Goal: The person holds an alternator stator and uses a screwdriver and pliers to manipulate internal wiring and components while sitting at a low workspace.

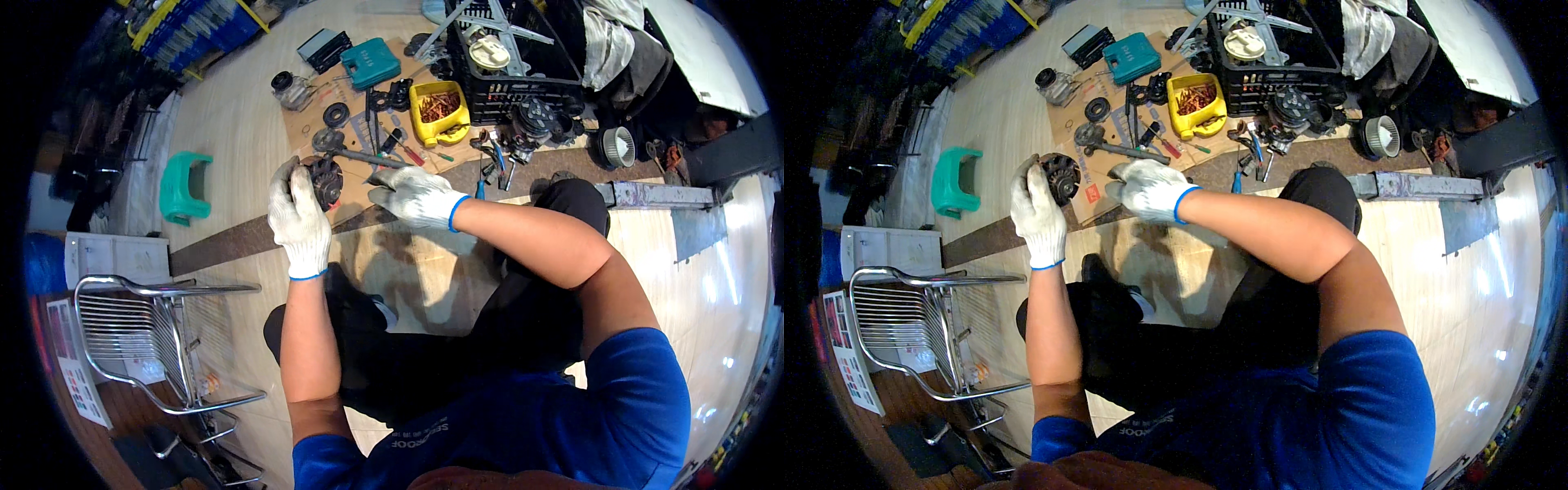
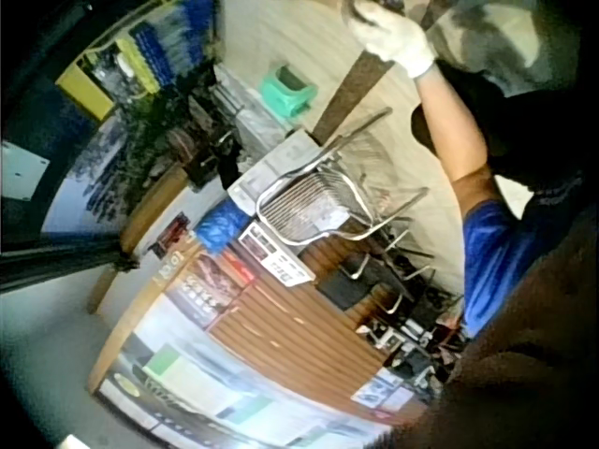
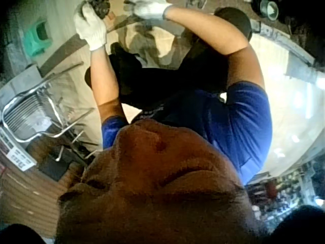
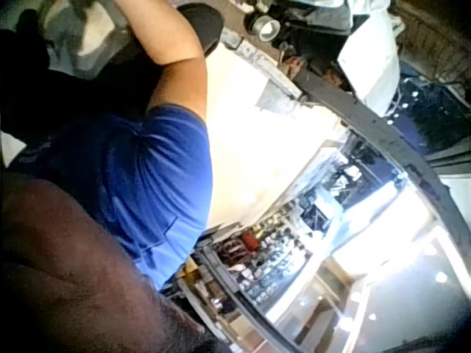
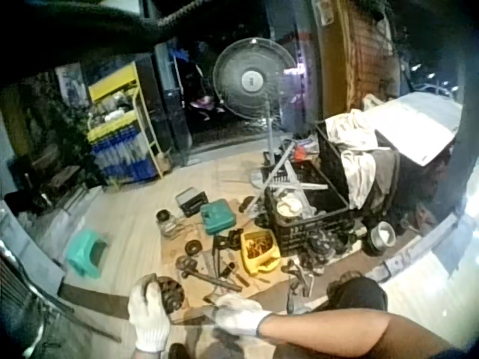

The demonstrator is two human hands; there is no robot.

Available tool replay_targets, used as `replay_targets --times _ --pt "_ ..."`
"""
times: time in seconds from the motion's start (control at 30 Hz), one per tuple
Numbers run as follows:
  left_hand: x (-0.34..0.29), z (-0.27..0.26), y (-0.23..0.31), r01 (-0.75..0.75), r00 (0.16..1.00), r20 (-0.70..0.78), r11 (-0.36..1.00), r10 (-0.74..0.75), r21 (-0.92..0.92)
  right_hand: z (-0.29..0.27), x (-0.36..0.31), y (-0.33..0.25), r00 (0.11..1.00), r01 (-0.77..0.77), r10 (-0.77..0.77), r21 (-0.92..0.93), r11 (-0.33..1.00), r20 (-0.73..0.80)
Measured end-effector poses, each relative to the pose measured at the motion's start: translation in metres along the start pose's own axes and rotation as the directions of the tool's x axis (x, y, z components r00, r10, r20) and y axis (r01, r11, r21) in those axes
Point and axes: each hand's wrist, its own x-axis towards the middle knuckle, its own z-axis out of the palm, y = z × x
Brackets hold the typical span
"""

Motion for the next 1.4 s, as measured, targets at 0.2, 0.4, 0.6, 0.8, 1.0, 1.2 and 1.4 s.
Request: replay_targets --times 0.2,0.4,0.6,0.8,1.0,1.2,1.4 --pt "0.0 -0.007 -0.002 0.01 1.0 -0.019 1.0 -0.01 0.03 0.008 0.008 0.013 0.983 0.171 -0.167 -0.052 0.984 0.069" --pt "0.001 -0.013 0.005 -0.024 0.999 -0.028 1.0 0.025 0.01 0.013 0.012 0.02 0.955 0.297 -0.291 -0.199 0.934 0.06" --pt "0.004 -0.019 -0.002 -0.003 0.998 -0.059 1.0 0.004 0.014 0.006 0.001 0.011 0.956 0.292 -0.285 -0.167 0.942 0.066" --pt "0.005 -0.021 -0.007 0.004 0.995 -0.097 1.0 -0.006 -0.02 -0.004 -0.006 -0.005 0.976 0.21 -0.198 -0.154 0.966 0.086" --pt "0.005 -0.017 -0.004 0.043 0.995 -0.093 0.998 -0.046 -0.037 0.004 -0.001 0.019 0.965 0.26 -0.25 -0.22 0.94 0.073" --pt "0.008 -0.019 -0.007 0.099 0.988 -0.112 0.993 -0.106 -0.064 -0.011 -0.004 0.011 0.975 0.058 -0.02 -0.167 0.984 0.221" --pt "0.003 -0.011 -0.004 0.088 0.995 -0.043 0.992 -0.092 -0.088 -0.053 -0.005 -0.002 0.995 0.1 -0.1 -0.127 0.987 0.01"
